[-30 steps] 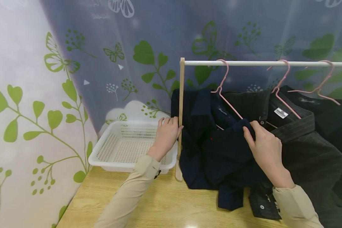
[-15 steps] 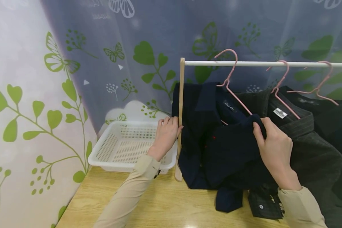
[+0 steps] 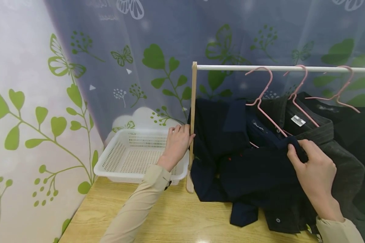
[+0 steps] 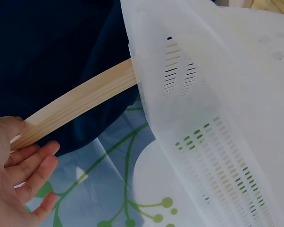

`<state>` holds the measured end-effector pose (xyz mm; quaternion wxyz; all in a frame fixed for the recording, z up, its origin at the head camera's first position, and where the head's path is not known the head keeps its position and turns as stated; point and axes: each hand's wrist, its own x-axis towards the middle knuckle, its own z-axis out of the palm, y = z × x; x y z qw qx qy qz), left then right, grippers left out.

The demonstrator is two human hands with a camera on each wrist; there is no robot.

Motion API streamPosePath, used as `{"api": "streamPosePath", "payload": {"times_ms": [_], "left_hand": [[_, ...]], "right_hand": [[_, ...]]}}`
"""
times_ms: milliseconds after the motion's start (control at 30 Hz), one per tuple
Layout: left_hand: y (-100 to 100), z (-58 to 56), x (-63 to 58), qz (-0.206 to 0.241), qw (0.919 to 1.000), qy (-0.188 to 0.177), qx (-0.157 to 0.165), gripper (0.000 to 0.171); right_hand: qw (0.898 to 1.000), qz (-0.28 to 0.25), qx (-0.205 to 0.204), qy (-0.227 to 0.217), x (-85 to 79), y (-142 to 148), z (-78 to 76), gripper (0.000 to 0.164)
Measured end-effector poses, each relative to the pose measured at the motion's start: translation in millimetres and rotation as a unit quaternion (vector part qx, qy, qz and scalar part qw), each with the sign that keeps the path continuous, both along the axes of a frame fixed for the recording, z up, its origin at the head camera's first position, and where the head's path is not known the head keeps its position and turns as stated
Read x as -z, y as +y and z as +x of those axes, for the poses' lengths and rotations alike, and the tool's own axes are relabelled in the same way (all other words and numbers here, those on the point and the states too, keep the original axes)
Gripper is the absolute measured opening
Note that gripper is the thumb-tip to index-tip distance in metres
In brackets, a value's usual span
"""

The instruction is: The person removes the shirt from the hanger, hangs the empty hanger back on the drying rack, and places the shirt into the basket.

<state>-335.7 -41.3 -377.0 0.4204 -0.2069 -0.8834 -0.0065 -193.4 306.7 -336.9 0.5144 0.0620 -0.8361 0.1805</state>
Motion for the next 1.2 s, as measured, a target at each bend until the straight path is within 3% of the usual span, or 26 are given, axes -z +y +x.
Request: {"api": "streamPosePath", "payload": {"times_ms": [500,900,1200], "left_hand": [[-0.9,0.3,1.0,-0.007,0.9999,-0.011,-0.001,0.035],[-1.9,-0.1,-1.7,0.009,0.9996,-0.022,0.017,0.032],[-1.9,-2.2,1.6,0.012,0.9996,-0.018,0.018,0.03]], "right_hand": [[1.0,0.018,-0.01,-0.022,45.9,36.0,35.3,0.021],[0.999,0.007,-0.022,-0.039,70.9,56.1,50.5,0.029],[0.997,-0.008,-0.024,-0.073,79.9,62.0,59.3,0.012]]}}
